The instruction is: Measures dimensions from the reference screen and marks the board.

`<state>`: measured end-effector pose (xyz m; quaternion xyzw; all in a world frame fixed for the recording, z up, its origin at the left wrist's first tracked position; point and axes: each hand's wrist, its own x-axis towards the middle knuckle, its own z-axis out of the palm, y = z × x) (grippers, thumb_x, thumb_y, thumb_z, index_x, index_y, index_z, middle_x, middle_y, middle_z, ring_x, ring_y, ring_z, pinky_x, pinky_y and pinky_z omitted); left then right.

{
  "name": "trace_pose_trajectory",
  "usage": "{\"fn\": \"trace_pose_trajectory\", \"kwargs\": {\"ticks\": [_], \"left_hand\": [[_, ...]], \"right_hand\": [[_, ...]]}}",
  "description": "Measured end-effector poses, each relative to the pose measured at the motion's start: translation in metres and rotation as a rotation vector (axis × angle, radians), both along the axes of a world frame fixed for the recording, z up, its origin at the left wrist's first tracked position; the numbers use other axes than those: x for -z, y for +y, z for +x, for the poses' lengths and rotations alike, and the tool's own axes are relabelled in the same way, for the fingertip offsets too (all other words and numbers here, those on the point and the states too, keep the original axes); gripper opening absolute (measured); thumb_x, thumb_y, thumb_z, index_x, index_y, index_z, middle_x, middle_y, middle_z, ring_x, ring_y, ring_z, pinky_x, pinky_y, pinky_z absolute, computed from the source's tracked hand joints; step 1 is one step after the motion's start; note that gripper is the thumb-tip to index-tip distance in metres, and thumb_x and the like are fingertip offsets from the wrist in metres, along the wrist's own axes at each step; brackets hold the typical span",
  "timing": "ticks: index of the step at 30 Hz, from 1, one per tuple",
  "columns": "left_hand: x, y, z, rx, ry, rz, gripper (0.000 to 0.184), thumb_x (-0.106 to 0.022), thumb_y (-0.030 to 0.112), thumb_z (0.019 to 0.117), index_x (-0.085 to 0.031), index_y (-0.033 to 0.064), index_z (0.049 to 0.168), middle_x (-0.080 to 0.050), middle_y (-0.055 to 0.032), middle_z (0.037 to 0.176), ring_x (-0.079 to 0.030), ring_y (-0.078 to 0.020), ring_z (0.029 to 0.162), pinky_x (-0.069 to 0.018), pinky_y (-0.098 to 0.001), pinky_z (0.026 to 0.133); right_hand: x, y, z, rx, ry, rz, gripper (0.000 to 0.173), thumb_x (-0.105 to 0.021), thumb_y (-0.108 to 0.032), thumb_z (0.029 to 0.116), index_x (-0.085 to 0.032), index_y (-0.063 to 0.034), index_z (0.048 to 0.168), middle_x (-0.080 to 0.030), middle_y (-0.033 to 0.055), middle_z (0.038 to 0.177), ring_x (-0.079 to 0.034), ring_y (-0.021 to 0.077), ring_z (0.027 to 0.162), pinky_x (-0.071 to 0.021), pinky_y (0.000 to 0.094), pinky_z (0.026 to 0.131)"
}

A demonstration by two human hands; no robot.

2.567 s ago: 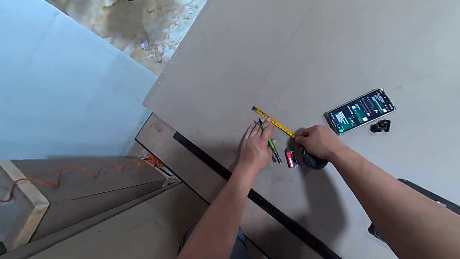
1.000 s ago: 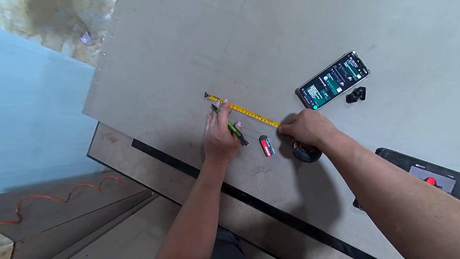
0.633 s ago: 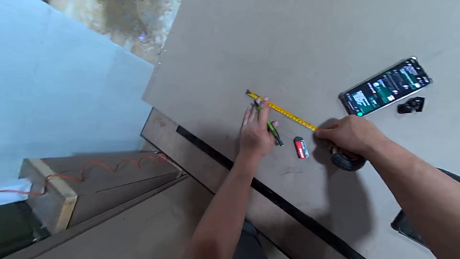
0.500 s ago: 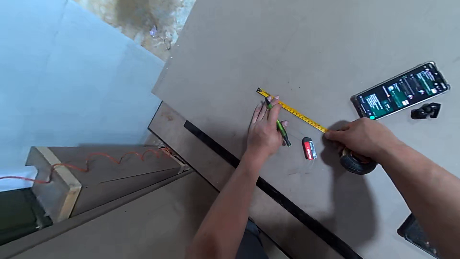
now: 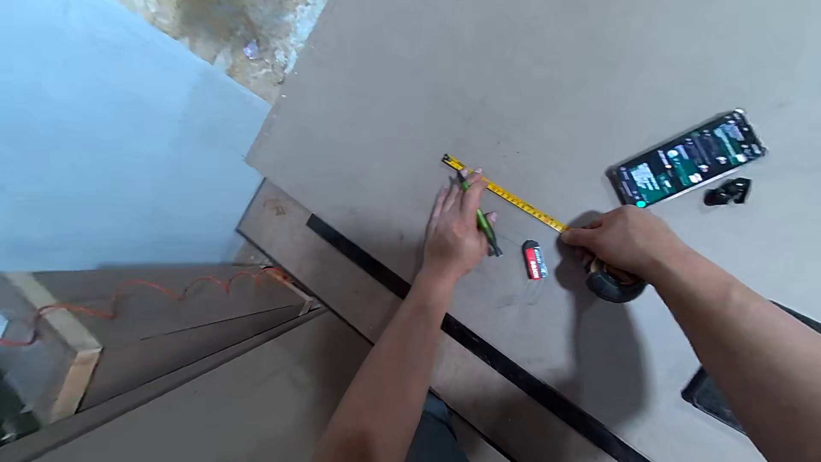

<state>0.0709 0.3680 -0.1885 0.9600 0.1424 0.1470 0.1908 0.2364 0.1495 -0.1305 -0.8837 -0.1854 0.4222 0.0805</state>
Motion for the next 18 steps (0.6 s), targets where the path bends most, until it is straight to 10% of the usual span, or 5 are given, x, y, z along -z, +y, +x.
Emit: {"fn": "trace_pose_trajectory", "kwargs": {"ticks": [18], "left_hand": [[0.0005,-0.0035,0.0008,-0.013,-0.054,-0.036,0.049,-0.056,0.031,0.1039,-0.051,0.0071,0.146,-0.054,-0.0092,0.153,-0.041,-0.023,0.15,-0.0302,-0.0455,0.126]], "right_hand": [[-0.01,0.002,-0.0036,-0.025,0.01,-0.012,0.05,-0.059,-0.061,0.0959,-0.075,-0.016,0.084,-0.073,0.009,0.089,-0.069,0.0303,0.09,-0.0508,0.0583,0.073]]}}
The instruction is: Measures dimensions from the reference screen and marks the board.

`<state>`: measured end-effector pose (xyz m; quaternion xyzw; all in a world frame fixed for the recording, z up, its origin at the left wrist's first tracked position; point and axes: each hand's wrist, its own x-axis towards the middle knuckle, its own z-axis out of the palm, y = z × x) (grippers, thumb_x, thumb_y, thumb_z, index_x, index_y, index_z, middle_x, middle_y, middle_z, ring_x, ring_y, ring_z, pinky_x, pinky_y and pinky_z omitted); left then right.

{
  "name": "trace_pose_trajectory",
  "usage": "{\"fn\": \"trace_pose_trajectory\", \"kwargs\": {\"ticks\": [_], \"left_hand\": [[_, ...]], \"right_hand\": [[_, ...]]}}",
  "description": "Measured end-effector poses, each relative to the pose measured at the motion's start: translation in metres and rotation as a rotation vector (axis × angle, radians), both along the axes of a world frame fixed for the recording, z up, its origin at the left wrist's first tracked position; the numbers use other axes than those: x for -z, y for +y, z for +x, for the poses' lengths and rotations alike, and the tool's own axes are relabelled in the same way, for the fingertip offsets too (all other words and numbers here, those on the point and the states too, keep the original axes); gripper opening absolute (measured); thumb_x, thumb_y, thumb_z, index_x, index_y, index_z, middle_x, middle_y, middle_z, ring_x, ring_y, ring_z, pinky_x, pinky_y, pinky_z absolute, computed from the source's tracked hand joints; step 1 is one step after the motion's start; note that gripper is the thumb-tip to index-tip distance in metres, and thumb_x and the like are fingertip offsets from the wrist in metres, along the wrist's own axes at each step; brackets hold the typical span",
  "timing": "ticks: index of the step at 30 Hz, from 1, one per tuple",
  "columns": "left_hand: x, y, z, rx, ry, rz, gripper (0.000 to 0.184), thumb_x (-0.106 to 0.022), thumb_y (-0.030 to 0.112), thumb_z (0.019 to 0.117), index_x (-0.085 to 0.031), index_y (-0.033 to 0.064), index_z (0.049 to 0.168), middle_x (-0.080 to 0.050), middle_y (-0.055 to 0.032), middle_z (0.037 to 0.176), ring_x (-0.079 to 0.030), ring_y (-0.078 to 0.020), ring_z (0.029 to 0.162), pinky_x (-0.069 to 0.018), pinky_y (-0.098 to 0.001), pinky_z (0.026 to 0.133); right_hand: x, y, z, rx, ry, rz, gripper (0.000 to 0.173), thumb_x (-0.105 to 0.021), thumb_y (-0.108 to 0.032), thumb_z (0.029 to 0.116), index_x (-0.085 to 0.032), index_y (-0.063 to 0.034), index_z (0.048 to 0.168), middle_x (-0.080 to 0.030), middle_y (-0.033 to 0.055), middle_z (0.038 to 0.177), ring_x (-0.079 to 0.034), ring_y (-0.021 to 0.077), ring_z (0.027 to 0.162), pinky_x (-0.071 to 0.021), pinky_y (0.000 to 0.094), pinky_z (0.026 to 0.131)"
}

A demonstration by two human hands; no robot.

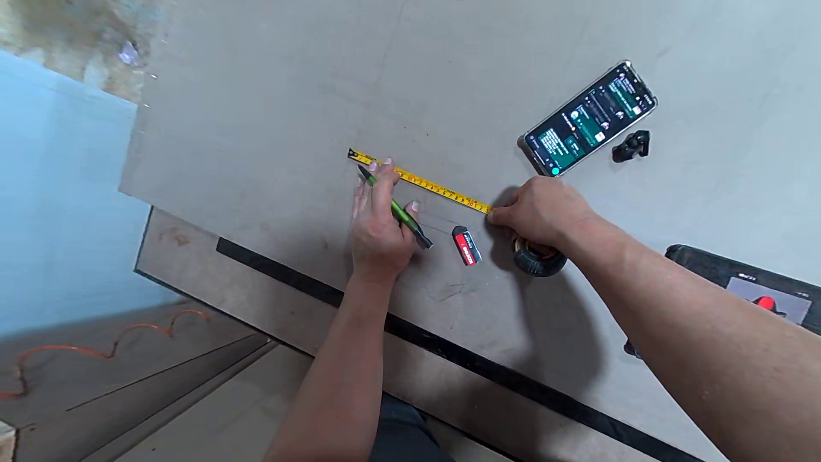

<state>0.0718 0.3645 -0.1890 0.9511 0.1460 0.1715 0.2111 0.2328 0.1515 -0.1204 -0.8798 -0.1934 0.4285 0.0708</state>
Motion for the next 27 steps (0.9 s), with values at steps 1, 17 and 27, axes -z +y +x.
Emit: {"fn": "trace_pose_trajectory", "kwargs": {"ticks": [1,17,27], "left_hand": [[0.0,0.0,0.0,0.008,-0.037,-0.047,0.046,-0.054,0.028,0.1049,-0.052,0.006,0.145,-0.053,-0.0095,0.154,-0.04,-0.023,0.15,-0.031,-0.0457,0.126],[-0.033,-0.068,0.031,0.007,0.019,-0.833,0.007,-0.072,0.005,0.0892,-0.071,0.0052,0.096,-0.072,-0.0018,0.082,-0.064,-0.0068,0.064,-0.054,-0.022,0.057],[-0.029,-0.074,0.032,0.021,-0.003,-0.725,0.005,-0.072,0.005,0.0897,-0.071,0.0057,0.095,-0.072,0.0013,0.082,-0.063,-0.0012,0.064,-0.052,-0.0173,0.057]], "right_hand": [[0.0,0.001,0.0,0.005,0.001,-0.002,0.05,-0.059,-0.061,0.0959,-0.075,-0.0164,0.084,-0.073,0.0086,0.089,-0.069,0.0301,0.089,-0.0507,0.0582,0.072],[-0.003,0.001,-0.001,0.004,-0.003,0.012,0.049,-0.061,-0.059,0.0953,-0.072,-0.0128,0.084,-0.069,0.0124,0.089,-0.068,0.0322,0.088,-0.051,0.0562,0.068],[-0.004,0.001,0.0,0.018,0.003,0.01,0.047,-0.061,-0.058,0.0942,-0.072,-0.0134,0.084,-0.069,0.0118,0.088,-0.068,0.0314,0.088,-0.051,0.0555,0.067]]}}
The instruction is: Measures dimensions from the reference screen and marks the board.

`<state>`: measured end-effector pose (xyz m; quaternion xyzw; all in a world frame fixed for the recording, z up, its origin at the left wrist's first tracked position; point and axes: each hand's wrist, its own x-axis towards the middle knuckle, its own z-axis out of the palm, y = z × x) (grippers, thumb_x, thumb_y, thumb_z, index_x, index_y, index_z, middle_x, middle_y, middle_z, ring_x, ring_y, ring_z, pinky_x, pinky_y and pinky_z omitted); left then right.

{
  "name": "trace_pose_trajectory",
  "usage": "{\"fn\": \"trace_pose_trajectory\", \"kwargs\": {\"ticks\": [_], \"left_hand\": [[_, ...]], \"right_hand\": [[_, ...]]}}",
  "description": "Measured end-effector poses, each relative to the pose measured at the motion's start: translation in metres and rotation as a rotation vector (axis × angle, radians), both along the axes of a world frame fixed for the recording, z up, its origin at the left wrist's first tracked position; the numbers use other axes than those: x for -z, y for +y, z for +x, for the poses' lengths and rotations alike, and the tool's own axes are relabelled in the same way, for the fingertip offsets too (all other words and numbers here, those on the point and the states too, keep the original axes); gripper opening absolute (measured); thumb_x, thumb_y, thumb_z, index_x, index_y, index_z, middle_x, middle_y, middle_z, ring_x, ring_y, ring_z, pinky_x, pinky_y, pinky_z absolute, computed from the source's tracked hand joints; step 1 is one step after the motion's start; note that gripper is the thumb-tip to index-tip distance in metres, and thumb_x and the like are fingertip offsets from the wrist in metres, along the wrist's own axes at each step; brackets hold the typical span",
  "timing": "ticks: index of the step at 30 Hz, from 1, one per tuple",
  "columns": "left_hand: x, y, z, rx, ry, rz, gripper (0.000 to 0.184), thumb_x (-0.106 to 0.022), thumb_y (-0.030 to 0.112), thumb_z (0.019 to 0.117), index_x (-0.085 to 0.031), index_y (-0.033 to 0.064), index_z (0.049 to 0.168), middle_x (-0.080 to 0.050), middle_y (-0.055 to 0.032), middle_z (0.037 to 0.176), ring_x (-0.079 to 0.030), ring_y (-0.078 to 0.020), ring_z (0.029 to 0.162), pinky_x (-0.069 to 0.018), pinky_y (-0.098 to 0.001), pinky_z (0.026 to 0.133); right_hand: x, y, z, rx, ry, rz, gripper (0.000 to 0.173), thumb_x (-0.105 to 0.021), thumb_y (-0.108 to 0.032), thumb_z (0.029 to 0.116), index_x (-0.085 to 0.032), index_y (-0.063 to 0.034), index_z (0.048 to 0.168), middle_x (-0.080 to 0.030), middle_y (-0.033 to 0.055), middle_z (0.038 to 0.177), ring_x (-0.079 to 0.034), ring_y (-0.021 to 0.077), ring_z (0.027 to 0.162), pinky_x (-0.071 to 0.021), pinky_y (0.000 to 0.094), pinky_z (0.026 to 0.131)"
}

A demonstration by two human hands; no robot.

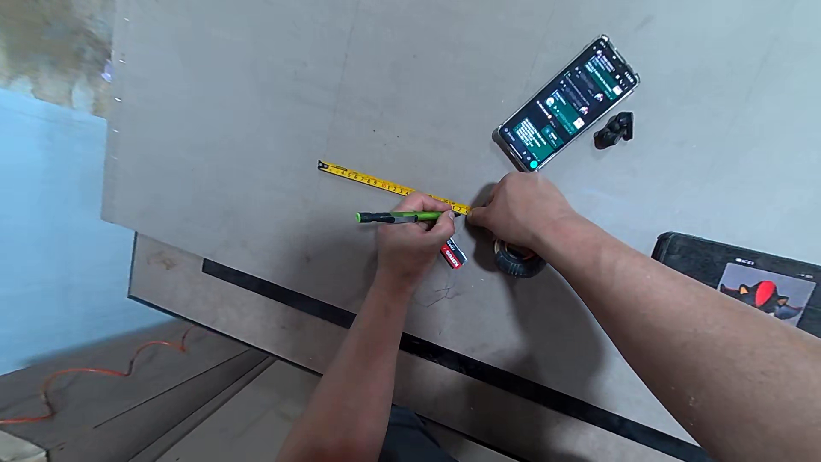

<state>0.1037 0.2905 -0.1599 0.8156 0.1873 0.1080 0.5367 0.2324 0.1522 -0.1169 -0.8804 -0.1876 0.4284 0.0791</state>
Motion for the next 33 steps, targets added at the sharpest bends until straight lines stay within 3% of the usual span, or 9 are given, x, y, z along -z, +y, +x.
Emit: {"fn": "trace_pose_trajectory", "kwargs": {"ticks": [7,18,22,25,27,30,33], "left_hand": [[-0.001,0.0,0.0,0.004,0.016,0.052,0.004,-0.071,0.007,0.0894,-0.072,0.0076,0.094,-0.071,0.0029,0.08,-0.06,-0.0001,0.061,-0.0493,-0.0162,0.054],[0.001,0.003,0.001,0.02,0.019,0.08,0.004,-0.072,0.009,0.0899,-0.073,0.0081,0.094,-0.072,0.0027,0.081,-0.063,-0.0008,0.064,-0.0523,-0.0182,0.057],[0.001,0.008,0.001,0.027,0.017,-0.036,0.007,-0.072,0.01,0.0918,-0.074,0.0053,0.097,-0.073,-0.0005,0.08,-0.066,-0.0059,0.065,-0.056,-0.0236,0.059],[0.0,0.02,-0.009,-0.053,-0.032,-0.29,0.008,-0.07,0.007,0.0951,-0.071,-0.0001,0.098,-0.073,-0.0068,0.077,-0.066,-0.0132,0.061,-0.0562,-0.0273,0.055],[-0.003,0.023,-0.024,-0.134,-0.021,-0.331,0.009,-0.068,0.009,0.0956,-0.069,0.0009,0.096,-0.073,-0.0066,0.076,-0.066,-0.0134,0.06,-0.0568,-0.0279,0.055],[-0.015,0.016,-0.06,-0.264,0.088,-0.274,0.012,-0.065,0.013,0.0964,-0.068,0.0016,0.097,-0.072,-0.0062,0.076,-0.066,-0.0134,0.06,-0.0562,-0.0288,0.055],[-0.029,-0.014,-0.1,-0.36,0.22,-0.239,0.014,-0.062,0.015,0.1008,-0.067,0.0014,0.104,-0.071,-0.0081,0.081,-0.066,-0.0174,0.067,-0.0576,-0.035,0.062]], "right_hand": [[0.001,0.0,0.001,-0.021,-0.005,-0.001,0.048,-0.061,-0.059,0.0944,-0.072,-0.0138,0.083,-0.068,0.011,0.088,-0.068,0.0307,0.087,-0.0509,0.0549,0.067],[0.005,-0.003,0.0,-0.016,-0.021,0.028,0.048,-0.061,-0.059,0.0938,-0.071,-0.0144,0.079,-0.067,0.0106,0.084,-0.067,0.0307,0.084,-0.0496,0.0553,0.065],[0.012,-0.018,0.004,0.054,0.025,0.177,0.048,-0.057,-0.061,0.0973,-0.075,-0.0193,0.08,-0.071,0.0041,0.081,-0.068,0.0249,0.083,-0.0506,0.0551,0.071],[0.014,-0.051,-0.009,0.299,0.165,0.486,0.044,-0.057,-0.052,0.1019,-0.074,-0.0184,0.08,-0.072,-0.003,0.074,-0.068,0.0148,0.068,-0.0547,0.044,0.065],[0.003,-0.086,-0.034,0.486,0.363,0.643,0.045,-0.05,-0.048,0.1069,-0.072,-0.0114,0.091,-0.071,0.0015,0.077,-0.066,0.0152,0.066,-0.0565,0.0371,0.06],[-0.017,-0.155,-0.092,0.642,0.586,0.664,0.048,-0.042,-0.045,0.1096,-0.07,-0.0076,0.099,-0.067,0.0066,0.079,-0.062,0.0177,0.066,-0.054,0.0348,0.059],[-0.02,-0.223,-0.151,0.73,0.759,0.63,0.045,-0.039,-0.041,0.1094,-0.068,-0.0077,0.103,-0.063,0.0038,0.081,-0.06,0.0145,0.067,-0.0541,0.0324,0.062]]}}
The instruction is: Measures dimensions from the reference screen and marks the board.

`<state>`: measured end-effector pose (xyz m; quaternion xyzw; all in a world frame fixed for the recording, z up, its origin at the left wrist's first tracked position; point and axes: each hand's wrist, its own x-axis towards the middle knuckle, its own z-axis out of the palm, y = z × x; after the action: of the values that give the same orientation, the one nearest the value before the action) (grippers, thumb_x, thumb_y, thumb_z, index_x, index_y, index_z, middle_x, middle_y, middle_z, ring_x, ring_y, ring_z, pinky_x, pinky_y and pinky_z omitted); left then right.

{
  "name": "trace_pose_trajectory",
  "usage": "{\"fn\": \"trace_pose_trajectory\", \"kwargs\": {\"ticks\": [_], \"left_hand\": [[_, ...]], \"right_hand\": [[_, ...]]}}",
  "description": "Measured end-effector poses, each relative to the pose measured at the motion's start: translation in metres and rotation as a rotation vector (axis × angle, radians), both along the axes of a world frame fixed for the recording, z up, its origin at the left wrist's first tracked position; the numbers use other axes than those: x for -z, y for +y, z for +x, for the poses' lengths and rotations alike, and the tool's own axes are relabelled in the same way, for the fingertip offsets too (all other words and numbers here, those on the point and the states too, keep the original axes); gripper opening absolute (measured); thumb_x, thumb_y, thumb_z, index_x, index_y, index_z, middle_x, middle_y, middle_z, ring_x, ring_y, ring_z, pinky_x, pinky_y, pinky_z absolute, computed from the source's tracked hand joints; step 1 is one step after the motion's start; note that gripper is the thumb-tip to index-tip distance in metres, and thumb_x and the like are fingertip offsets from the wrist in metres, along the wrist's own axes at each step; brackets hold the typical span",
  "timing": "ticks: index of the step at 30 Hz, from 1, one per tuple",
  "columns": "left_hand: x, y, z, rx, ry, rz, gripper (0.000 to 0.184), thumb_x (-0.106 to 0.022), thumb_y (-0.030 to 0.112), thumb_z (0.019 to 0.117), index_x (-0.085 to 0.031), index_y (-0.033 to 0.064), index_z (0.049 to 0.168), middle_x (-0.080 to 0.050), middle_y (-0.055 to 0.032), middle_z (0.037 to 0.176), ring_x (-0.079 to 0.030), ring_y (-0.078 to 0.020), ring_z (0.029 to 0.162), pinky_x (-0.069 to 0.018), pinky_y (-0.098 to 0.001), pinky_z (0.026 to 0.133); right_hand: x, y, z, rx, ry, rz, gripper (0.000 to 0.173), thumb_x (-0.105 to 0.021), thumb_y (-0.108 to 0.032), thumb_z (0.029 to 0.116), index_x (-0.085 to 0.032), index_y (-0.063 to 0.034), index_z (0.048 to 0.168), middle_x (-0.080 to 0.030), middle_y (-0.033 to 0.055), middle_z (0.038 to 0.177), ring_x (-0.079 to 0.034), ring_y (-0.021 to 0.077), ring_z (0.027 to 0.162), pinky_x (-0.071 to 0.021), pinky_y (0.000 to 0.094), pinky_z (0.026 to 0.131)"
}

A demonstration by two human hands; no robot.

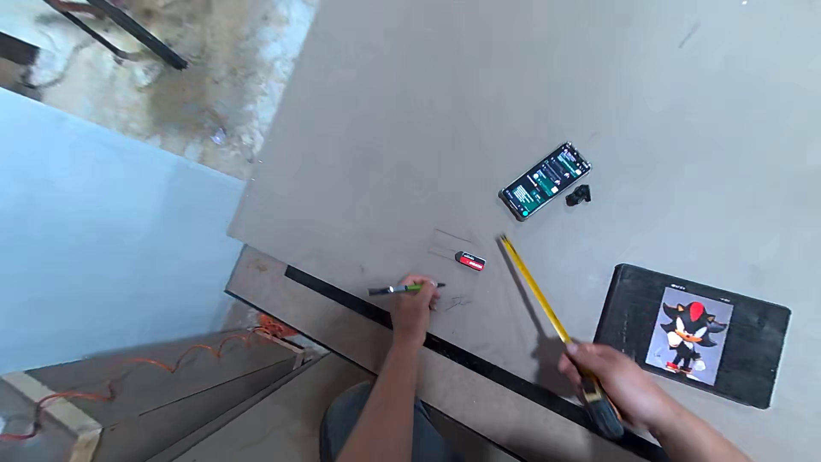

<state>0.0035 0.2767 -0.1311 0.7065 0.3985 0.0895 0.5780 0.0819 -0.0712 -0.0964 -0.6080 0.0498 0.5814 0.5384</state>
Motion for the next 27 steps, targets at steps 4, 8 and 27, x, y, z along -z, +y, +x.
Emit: {"fn": "trace_pose_trajectory", "kwargs": {"ticks": [4,8,27], "left_hand": [[-0.024,-0.064,-0.055,0.039,0.122,-0.041,0.015,-0.064,0.014,0.1001,-0.069,0.0003,0.104,-0.073,-0.0107,0.081,-0.07,-0.0213,0.07,-0.0612,-0.0401,0.069],[-0.043,-0.125,-0.131,0.14,0.153,-0.076,0.016,-0.066,0.015,0.0977,-0.072,0.001,0.104,-0.075,-0.0077,0.085,-0.072,-0.0184,0.075,-0.0623,-0.0358,0.071],[-0.069,-0.115,-0.314,0.253,0.046,0.1,0.027,-0.051,0.017,0.1057,-0.071,0.0035,0.119,-0.078,-0.0051,0.098,-0.076,-0.0167,0.087,-0.0649,-0.0355,0.081]], "right_hand": [[-0.007,-0.059,-0.058,0.034,0.024,0.013,0.045,-0.042,-0.04,0.109,-0.07,-0.0076,0.097,-0.064,0.0031,0.075,-0.059,0.0137,0.063,-0.0529,0.0318,0.059],[-0.003,-0.078,-0.081,-0.031,-0.108,-0.017,0.045,-0.043,-0.04,0.1096,-0.072,-0.0094,0.095,-0.068,0.003,0.077,-0.063,0.0144,0.068,-0.054,0.0334,0.065],[-0.012,-0.069,-0.144,-0.65,-0.888,-0.648,0.044,-0.054,-0.048,0.1006,-0.064,-0.0152,0.129,-0.074,0.0173,0.106,-0.071,0.0398,0.102,-0.0552,0.0621,0.086]]}}
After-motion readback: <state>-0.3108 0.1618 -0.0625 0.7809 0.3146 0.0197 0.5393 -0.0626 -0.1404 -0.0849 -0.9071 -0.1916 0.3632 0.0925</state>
